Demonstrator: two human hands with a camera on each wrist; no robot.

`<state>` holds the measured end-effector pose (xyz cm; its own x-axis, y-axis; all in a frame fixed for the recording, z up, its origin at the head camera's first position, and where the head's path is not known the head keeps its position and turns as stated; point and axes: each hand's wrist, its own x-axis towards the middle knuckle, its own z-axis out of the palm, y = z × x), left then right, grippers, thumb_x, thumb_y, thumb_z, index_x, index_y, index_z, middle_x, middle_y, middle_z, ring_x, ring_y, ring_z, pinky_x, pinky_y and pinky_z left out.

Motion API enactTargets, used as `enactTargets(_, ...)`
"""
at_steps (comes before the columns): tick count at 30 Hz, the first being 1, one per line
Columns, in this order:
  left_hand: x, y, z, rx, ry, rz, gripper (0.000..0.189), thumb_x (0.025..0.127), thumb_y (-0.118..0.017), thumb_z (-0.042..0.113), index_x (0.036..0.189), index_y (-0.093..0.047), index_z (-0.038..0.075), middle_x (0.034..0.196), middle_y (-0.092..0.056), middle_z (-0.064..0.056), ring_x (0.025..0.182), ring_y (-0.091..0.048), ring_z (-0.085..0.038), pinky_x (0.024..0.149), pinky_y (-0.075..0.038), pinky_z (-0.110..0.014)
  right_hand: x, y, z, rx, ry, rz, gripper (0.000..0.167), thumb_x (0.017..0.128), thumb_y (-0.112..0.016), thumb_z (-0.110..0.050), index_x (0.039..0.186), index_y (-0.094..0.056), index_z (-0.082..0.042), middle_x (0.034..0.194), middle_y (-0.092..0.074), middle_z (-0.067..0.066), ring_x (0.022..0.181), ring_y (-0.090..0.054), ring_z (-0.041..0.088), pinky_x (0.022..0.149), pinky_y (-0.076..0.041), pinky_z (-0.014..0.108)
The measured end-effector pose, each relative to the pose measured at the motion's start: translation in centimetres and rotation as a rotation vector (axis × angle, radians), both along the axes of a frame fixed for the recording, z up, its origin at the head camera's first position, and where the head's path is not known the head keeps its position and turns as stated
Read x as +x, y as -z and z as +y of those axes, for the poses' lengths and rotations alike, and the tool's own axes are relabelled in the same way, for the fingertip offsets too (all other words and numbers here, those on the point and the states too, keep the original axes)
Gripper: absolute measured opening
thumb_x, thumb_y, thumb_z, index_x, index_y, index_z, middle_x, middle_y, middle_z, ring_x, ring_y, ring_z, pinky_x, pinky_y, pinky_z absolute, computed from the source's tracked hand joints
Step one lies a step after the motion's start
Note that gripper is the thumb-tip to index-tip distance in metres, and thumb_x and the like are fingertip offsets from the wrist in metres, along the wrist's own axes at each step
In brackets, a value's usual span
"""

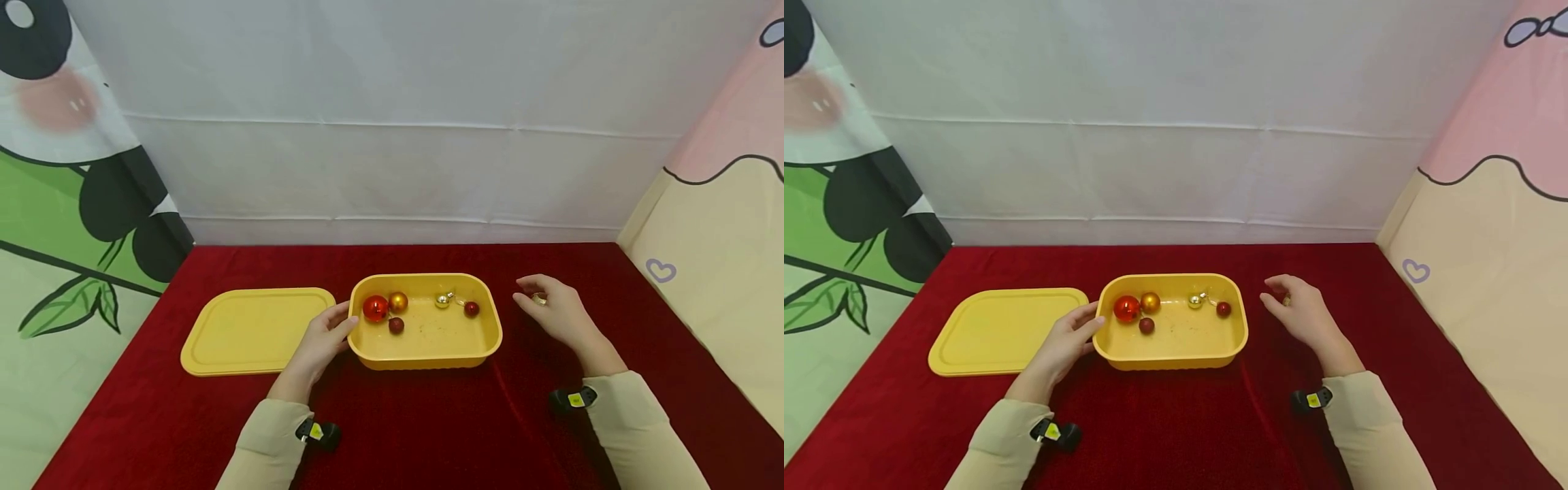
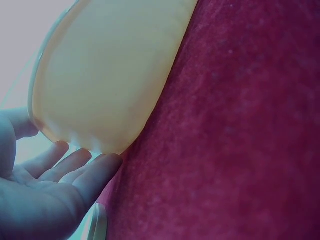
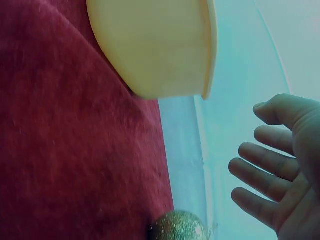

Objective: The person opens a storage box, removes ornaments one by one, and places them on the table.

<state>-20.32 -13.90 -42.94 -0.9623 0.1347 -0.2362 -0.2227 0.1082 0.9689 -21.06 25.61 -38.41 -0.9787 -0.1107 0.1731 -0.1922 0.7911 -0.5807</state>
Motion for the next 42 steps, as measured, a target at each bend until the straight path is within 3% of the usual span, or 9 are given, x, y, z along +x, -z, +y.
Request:
enactTargets(8,-0.1,0.0,0.0,0.003,0.0,0.001,0.047,0.098,-0.05,0.02,0.143,-0.039,0.01,0.144,-0.044,-0.016,0.125,-0.05,-0.032,0.094,-0.051,-0.041,-0.1,0.1,-1.7,0.012,-0.03,-0.022,0.036,0.092,-0.061,-0.025,0.121,-0.059,-0.002,0.118,-0.063,0.019,0.109,-0.058,0.037,0.093,-0.047,0.053)
enactTargets(13,0.0,0.1,-0.1,-0.016,-0.001,0.025,0.049,0.098,-0.051,0.021,0.143,-0.039,0.007,0.143,-0.044,-0.019,0.122,-0.053,-0.03,0.09,-0.053,-0.039,-0.3,0.2,-2.9,0.023,-0.059,0.006,0.034,0.09,-0.064,-0.022,0.118,-0.061,-0.003,0.114,-0.065,0.018,0.106,-0.059,0.036,0.092,-0.048,0.052)
enactTargets(31,0.1,-0.1,-0.1,-0.002,-0.001,0.005,0.048,0.098,-0.052,0.02,0.143,-0.039,0.009,0.145,-0.043,-0.017,0.125,-0.05,-0.032,0.095,-0.05,-0.042,-0.6,-0.3,-6.3,0.031,-0.166,0.079,0.032,0.087,-0.068,-0.02,0.112,-0.065,0.0,0.109,-0.068,0.015,0.1,-0.061,0.03,0.088,-0.05,0.046)
enactTargets(42,0.1,-0.2,0.0,0.009,0.002,0.009,0.048,0.098,-0.052,0.021,0.143,-0.039,0.008,0.144,-0.043,-0.018,0.125,-0.05,-0.033,0.095,-0.049,-0.043,-1.0,0.0,-8.1,0.03,-0.238,0.081,0.032,0.086,-0.069,-0.02,0.111,-0.066,0.0,0.11,-0.067,0.015,0.102,-0.063,0.029,0.089,-0.051,0.045)
